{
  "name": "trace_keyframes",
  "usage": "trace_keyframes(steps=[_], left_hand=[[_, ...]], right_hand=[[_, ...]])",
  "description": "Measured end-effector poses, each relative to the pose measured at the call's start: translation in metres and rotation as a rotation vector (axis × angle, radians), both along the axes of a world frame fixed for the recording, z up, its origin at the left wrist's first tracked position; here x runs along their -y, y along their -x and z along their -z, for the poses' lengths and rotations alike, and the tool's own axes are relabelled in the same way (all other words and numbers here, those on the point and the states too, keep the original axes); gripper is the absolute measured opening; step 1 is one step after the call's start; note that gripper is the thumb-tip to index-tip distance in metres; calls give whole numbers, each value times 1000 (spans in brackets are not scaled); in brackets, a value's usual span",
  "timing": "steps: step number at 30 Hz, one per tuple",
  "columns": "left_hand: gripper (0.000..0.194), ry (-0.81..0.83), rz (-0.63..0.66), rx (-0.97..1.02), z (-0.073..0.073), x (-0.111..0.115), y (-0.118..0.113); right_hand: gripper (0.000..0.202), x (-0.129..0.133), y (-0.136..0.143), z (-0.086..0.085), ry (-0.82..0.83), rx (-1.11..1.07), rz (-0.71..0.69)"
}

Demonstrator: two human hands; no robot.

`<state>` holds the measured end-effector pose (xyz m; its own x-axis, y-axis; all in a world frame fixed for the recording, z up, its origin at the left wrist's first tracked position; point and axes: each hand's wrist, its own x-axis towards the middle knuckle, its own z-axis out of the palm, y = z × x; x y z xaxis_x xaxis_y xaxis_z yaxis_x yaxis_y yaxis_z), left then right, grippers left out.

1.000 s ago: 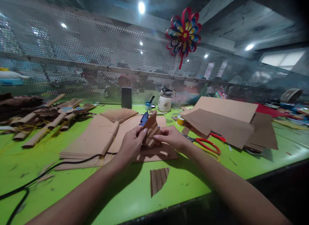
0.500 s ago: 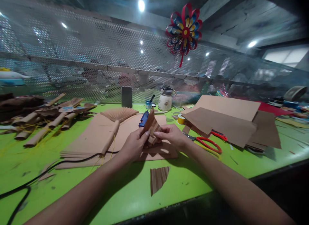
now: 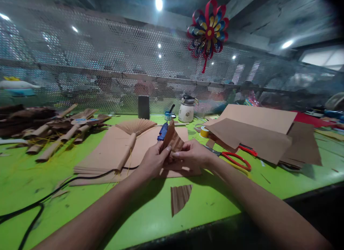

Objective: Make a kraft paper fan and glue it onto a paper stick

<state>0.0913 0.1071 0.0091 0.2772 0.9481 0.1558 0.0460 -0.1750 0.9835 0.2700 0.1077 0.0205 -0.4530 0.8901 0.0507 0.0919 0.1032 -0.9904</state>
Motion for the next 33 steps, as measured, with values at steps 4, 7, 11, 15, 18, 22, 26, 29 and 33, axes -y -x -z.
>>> trace_keyframes(steps=[4, 7, 11, 15, 18, 22, 26, 29, 33], left_hand=[[27, 123, 94, 83, -1, 2, 1], [29, 197, 170, 156, -4, 6, 0], [26, 113, 126, 84, -8, 8, -2], [25, 23, 104, -11, -7, 7, -3], [28, -13, 111, -54, -3, 5, -2], [35, -7, 115, -33, 0, 4, -3], [34, -14, 151, -21, 0, 5, -5], [34, 71, 157, 3, 3, 6, -6], [32, 134, 149, -11, 4, 6, -6]], right_hand=[[28, -2, -2, 4, -47, -73, -24], [27, -5, -7, 5, -53, -90, -123], [26, -6, -13, 3, -78, -61, -152], [24, -5, -13, 2, -113, -79, -110], [22, -7, -11, 3, -89, -101, -113], [21, -10, -8, 7, -71, -124, -95], [23, -11, -8, 8, -78, -109, -18], [24, -11, -9, 7, -83, -112, -26], [23, -11, -11, 2, -124, -149, 44]])
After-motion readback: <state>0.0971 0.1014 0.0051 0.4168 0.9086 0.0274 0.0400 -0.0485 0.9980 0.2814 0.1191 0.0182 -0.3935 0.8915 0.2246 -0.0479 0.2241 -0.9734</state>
